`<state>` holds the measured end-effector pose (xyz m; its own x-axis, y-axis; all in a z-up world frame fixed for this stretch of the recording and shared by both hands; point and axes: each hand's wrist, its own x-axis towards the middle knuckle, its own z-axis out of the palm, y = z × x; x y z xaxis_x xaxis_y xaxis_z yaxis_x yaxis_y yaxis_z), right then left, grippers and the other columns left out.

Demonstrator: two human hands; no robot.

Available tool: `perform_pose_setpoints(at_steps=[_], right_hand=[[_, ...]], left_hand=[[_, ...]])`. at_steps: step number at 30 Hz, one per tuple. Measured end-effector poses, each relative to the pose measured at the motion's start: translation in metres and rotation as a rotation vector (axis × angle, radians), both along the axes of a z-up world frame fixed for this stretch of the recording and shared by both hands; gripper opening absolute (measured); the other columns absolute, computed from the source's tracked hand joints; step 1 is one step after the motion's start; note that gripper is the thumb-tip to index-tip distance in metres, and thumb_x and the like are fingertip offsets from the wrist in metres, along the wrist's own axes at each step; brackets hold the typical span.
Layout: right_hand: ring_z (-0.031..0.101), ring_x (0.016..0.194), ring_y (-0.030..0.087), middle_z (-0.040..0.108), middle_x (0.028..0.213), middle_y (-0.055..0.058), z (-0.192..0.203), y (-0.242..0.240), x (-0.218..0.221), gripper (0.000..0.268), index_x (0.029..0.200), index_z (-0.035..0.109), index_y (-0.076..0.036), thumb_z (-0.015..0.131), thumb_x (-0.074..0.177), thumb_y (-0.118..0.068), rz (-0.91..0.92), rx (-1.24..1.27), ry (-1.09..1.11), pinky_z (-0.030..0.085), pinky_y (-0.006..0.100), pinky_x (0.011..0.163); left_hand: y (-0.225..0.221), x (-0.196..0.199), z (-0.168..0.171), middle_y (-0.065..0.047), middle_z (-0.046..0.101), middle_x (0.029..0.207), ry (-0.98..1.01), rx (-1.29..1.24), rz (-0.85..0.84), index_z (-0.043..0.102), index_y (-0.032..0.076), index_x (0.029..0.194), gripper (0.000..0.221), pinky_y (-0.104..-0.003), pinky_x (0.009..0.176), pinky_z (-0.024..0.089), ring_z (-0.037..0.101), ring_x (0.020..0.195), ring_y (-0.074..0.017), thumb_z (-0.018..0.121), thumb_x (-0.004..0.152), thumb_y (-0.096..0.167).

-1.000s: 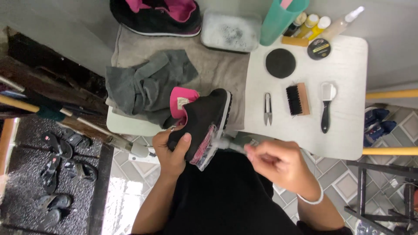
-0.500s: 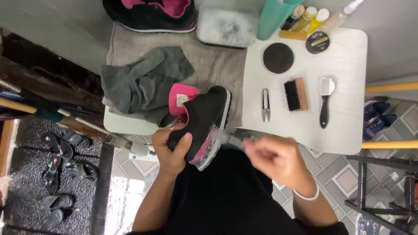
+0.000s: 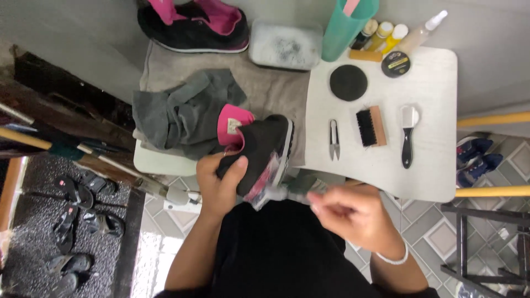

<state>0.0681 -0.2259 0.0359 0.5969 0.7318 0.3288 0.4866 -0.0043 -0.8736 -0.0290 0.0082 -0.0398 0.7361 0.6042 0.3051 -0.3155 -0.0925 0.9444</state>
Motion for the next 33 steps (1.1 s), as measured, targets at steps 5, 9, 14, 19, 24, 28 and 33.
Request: perform_pose_setpoints(at_steps=[5,9,14,19,24,28,33], right_hand=[[0.037,0.033,0.008,0.047,0.038,0.002,-0.009,0.014,0.017,0.011,0.083,0.074,0.002,0.067,0.083,0.011,-0.113,0.086,-0.003,0.037,0.023,0.038],[0.043,0.034,0.01,0.055,0.044,0.005,-0.033,0.024,0.03,0.015,0.102,0.073,0.005,0.064,0.09,0.008,-0.233,0.167,-0.052,0.035,0.025,0.038],[0.042,0.043,0.003,0.062,0.058,0.005,-0.062,0.049,0.03,0.01,0.105,0.069,0.005,0.062,0.098,0.003,-0.312,0.252,0.106,0.036,0.021,0.042],[0.043,0.039,0.003,0.058,0.058,0.004,-0.073,0.071,0.018,0.009,0.105,0.069,0.004,0.062,0.099,0.001,-0.319,0.282,0.19,0.036,0.019,0.039],[0.045,0.04,0.003,0.054,0.056,0.003,-0.081,0.079,0.012,0.006,0.099,0.069,0.004,0.064,0.097,0.002,-0.313,0.26,0.245,0.035,0.019,0.038],[0.045,0.039,0.004,0.059,0.056,0.005,-0.086,0.078,0.021,0.006,0.099,0.071,0.003,0.065,0.097,0.001,-0.319,0.278,0.263,0.035,0.02,0.037],[0.044,0.042,0.004,0.058,0.057,0.005,-0.093,0.085,0.017,0.005,0.097,0.069,0.003,0.064,0.097,0.002,-0.344,0.29,0.263,0.035,0.021,0.039]], left_hand=[[0.009,0.02,0.004,0.0,0.035,0.038,0.057,-0.037,0.058,0.045,0.012,0.042,0.059,-0.024,0.042,0.03,0.034,0.041,-0.0082,0.071,0.095,0.016],[0.009,0.042,0.033,0.004,0.052,0.05,0.026,-0.308,0.138,0.051,0.016,0.054,0.046,-0.019,0.05,0.041,0.047,0.054,-0.0008,0.071,0.095,0.018],[0.009,0.047,0.042,-0.008,0.067,0.057,-0.057,-0.619,0.264,0.064,0.009,0.059,0.036,-0.025,0.054,0.053,0.062,0.052,-0.0122,0.075,0.093,0.015],[-0.005,0.049,0.08,-0.011,0.068,0.058,-0.18,-0.729,0.299,0.067,0.007,0.06,0.033,-0.025,0.054,0.054,0.066,0.05,-0.0169,0.074,0.092,0.01],[-0.003,0.055,0.06,-0.015,0.072,0.065,-0.193,-0.753,0.315,0.071,0.004,0.065,0.029,-0.029,0.06,0.057,0.069,0.055,-0.0191,0.073,0.093,0.012],[-0.008,0.058,0.078,-0.013,0.071,0.063,-0.176,-0.814,0.324,0.072,0.006,0.064,0.029,-0.03,0.058,0.057,0.068,0.053,-0.0197,0.074,0.091,0.015],[-0.007,0.061,0.071,-0.012,0.073,0.065,-0.154,-0.863,0.352,0.073,0.007,0.066,0.028,-0.032,0.061,0.058,0.069,0.055,-0.0202,0.075,0.09,0.02]])
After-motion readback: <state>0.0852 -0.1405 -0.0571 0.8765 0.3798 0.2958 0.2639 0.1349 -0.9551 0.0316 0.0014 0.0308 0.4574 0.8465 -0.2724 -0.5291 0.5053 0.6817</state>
